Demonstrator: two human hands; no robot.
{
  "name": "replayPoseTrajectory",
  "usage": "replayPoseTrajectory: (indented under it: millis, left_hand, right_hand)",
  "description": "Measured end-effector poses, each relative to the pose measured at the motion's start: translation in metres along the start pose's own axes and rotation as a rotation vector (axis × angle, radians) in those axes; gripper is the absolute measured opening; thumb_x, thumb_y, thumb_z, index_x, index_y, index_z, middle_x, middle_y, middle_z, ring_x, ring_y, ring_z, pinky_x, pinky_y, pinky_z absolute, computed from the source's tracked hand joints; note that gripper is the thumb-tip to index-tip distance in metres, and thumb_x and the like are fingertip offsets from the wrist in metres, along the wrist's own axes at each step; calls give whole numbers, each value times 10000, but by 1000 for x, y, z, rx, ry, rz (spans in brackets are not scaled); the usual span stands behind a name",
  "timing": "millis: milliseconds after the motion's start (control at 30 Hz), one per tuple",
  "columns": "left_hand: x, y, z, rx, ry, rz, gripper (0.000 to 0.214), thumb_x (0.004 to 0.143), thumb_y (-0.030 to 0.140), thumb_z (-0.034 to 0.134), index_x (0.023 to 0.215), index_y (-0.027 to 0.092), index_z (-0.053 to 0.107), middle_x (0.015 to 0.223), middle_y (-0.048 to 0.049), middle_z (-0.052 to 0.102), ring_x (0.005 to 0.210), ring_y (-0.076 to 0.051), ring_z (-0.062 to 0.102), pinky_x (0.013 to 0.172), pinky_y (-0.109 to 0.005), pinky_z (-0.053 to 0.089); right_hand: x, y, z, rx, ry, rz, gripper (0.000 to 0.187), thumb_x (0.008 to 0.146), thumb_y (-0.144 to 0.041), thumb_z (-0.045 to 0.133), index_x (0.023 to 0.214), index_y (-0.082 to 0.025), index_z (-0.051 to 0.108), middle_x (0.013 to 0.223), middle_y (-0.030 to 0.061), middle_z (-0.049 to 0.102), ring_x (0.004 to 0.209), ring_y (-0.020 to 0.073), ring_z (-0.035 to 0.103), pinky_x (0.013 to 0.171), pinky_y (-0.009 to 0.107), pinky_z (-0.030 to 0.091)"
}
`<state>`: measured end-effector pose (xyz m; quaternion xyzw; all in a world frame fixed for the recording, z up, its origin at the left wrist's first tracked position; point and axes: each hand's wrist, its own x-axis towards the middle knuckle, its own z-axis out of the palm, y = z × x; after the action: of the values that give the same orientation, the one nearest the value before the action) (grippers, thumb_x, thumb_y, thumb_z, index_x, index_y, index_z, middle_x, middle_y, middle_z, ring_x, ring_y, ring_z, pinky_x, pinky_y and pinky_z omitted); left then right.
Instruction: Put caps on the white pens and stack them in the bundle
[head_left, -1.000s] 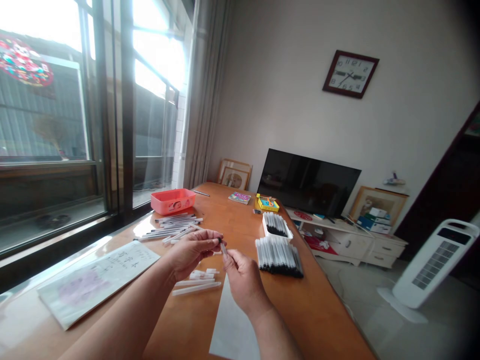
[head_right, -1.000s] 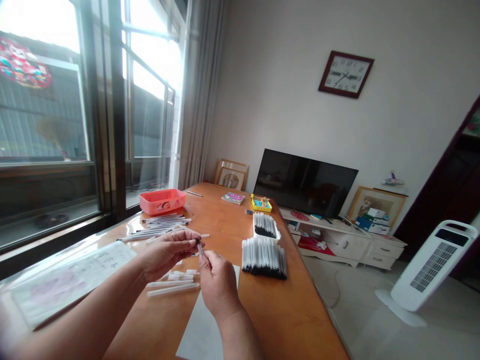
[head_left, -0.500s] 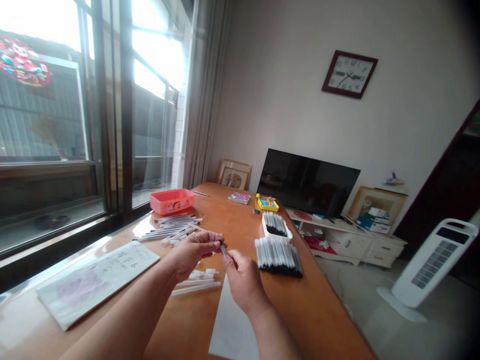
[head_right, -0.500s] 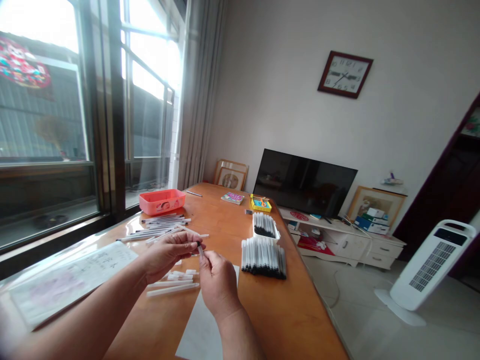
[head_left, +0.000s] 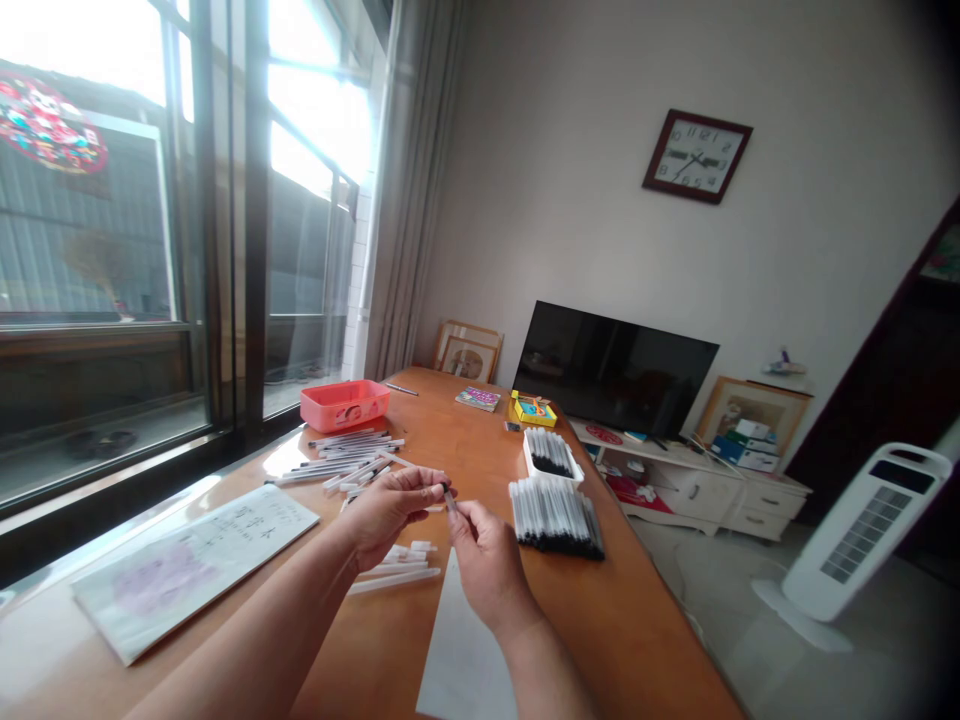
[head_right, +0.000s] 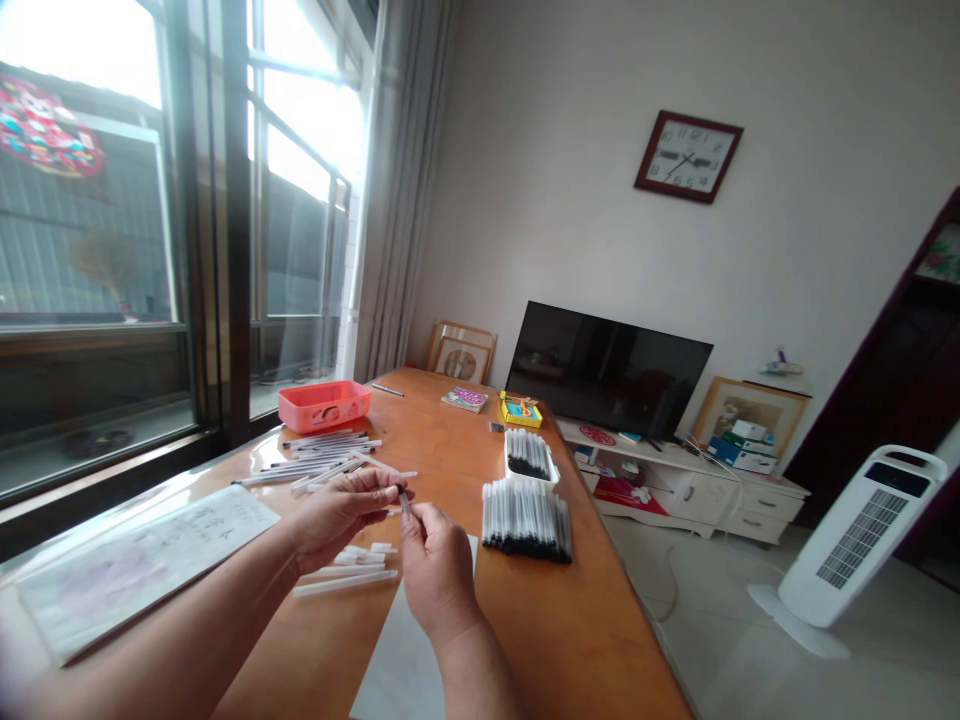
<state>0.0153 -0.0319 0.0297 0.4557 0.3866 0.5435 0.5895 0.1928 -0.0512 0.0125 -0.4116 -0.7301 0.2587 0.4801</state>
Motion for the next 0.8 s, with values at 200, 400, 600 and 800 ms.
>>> replayPoseTrajectory:
  millis: [200, 400, 600, 800]
  left_hand:
    - [1, -2, 0, 0, -13, -10, 311, 710, 349, 875, 945, 193, 745, 963, -57, 736, 883, -178, 623, 793, -289, 394]
    - [-1, -3, -3, 12, -38, -13, 292, 752, 372, 845, 971, 197, 764, 980, -73, 746, 908, -188, 635, 795, -286, 404]
    - [0, -1, 3, -77, -36, 34, 241, 747, 360, 856, 885, 179, 779, 840, -49, 717, 806, -156, 611, 763, -265, 413]
    - [-3, 4, 6, 0, -111, 145, 256, 763, 370, 840, 912, 170, 783, 875, -68, 719, 843, -190, 621, 851, -314, 445]
  right_hand:
    - [0, -2, -1, 16, 20, -21, 383, 981, -478, 499, 962, -185, 745, 724, 20, 650, 642, 152, 528, 581, 234, 378]
    - [0, -2, 0, 38, 42, -9, 394, 978, -496, 509, 979, -181, 745, 747, 32, 668, 656, 160, 535, 593, 240, 396]
    - [0, -6, 1, 46, 43, -11, 373, 992, -474, 504, 965, -179, 731, 779, 31, 675, 690, 158, 543, 625, 243, 403]
    - [1, -8, 1, 272, -62, 113, 439, 989, -551, 507, 999, -168, 722, 698, -9, 574, 654, 139, 489, 607, 236, 370]
